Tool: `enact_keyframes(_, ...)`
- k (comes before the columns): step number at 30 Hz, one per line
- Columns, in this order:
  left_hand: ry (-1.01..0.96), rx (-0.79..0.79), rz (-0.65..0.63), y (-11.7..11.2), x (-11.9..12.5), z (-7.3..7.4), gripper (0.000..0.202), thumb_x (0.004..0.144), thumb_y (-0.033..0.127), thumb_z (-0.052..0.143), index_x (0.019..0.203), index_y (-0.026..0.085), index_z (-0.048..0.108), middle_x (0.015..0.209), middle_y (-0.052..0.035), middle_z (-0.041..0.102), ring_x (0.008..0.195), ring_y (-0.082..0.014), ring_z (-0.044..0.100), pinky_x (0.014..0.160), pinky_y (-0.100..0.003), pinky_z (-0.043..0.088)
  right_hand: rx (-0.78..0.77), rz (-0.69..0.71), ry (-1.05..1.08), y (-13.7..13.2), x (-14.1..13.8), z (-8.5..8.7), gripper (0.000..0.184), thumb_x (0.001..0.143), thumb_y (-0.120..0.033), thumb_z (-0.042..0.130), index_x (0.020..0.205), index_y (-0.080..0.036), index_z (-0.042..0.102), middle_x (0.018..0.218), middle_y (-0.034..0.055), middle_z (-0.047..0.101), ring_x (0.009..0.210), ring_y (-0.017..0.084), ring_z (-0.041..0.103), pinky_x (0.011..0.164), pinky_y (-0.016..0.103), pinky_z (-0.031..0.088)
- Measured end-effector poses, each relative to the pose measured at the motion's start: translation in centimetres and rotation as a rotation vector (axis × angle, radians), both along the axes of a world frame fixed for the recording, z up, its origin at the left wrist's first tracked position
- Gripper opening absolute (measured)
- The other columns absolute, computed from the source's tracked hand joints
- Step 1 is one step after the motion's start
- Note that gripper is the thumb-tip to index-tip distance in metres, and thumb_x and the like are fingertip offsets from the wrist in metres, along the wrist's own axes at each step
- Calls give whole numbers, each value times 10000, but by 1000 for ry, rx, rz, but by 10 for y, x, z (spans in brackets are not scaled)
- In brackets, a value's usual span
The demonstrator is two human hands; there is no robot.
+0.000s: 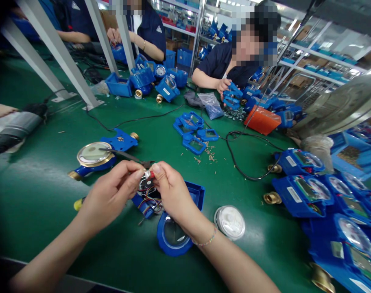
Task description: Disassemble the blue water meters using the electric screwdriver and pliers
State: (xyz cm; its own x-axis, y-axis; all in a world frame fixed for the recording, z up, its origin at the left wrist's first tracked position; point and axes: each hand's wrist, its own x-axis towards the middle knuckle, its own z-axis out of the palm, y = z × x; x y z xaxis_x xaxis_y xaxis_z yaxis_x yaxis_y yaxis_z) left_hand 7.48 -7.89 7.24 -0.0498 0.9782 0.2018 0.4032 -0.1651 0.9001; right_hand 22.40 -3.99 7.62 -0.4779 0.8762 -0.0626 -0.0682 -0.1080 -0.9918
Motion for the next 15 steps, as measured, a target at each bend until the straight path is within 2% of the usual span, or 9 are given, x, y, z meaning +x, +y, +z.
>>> enact_keyframes(4,231,201,-37,-3,-9,7,108,965,265,544,910,208,618,814,26,662,719,-99,602,676,-204,448,78,-5,-86,1,3,2,316,995,-458,456,795,-215,484,698,-45,369,618,122,320,578,257,284)
enact_keyframes(9,320,240,-62,-6,-7,6,69,972,217,523,924,203,572,770,48,582,659,-68,546,648,-180,430,249,23,-234,5,6,2,292,1009,-396,437,788,-214,495,720,-38,426,650,128,371,624,262,311)
enact_keyframes(12,246,180,26,-3,2,0,68,942,210,531,876,202,546,691,63,513,582,-64,493,572,-185,407,252,56,-228,8,6,2,280,1014,-392,429,815,-214,513,744,-32,446,665,128,395,631,259,326)
enact_keyframes(15,32,52,106,4,3,-6,62,889,225,556,842,203,522,649,66,479,537,-67,477,500,-192,388,249,121,-226,13,8,6,259,1006,-382,446,832,-213,535,718,-38,450,650,126,404,621,257,330)
